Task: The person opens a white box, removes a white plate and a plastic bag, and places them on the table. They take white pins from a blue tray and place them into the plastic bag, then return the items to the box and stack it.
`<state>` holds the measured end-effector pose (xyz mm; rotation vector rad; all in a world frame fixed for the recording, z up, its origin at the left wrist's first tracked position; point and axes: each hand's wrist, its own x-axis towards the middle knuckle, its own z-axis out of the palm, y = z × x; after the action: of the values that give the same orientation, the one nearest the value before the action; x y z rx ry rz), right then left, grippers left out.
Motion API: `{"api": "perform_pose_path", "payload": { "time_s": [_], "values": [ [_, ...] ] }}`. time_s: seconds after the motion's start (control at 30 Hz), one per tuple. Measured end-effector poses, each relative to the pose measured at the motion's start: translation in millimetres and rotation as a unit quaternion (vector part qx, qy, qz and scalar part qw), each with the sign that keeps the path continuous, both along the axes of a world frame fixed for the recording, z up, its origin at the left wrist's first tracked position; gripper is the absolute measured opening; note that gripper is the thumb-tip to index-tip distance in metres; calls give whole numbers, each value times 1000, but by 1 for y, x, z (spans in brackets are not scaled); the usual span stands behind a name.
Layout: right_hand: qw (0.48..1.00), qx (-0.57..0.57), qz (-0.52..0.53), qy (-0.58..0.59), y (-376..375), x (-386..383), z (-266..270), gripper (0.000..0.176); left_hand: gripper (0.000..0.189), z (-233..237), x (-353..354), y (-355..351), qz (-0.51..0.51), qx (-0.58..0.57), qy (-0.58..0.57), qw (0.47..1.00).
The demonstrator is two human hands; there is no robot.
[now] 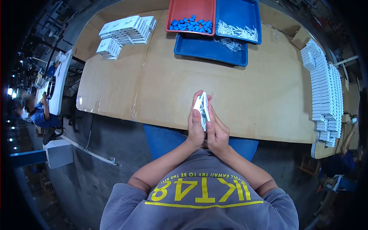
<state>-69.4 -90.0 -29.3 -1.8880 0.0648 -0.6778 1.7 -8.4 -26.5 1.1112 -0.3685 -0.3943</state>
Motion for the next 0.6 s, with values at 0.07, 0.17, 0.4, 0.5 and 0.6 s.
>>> {"api": "perform_pose_path", "payload": {
  "time_s": [0.07, 0.17, 0.4, 0.5, 0.6],
  "values": [
    [1000, -18, 0, -2, 3, 2, 3, 46, 94, -1, 1, -3, 10, 4, -5, 1000],
    [990, 143, 8, 1, 12, 10, 7, 44, 99, 0, 6, -3, 21, 21, -32, 999],
    [848, 491, 33, 199, -15, 17, 28, 45, 99, -5, 20, 7, 22, 162, -258, 952],
    [823, 511, 64, 239, -24, 18, 46, 47, 101, -7, 25, 7, 14, 150, -257, 955],
    [843, 489, 52, 221, -21, 18, 37, 50, 99, -7, 26, 8, 36, 153, -255, 954]
  ]
}}
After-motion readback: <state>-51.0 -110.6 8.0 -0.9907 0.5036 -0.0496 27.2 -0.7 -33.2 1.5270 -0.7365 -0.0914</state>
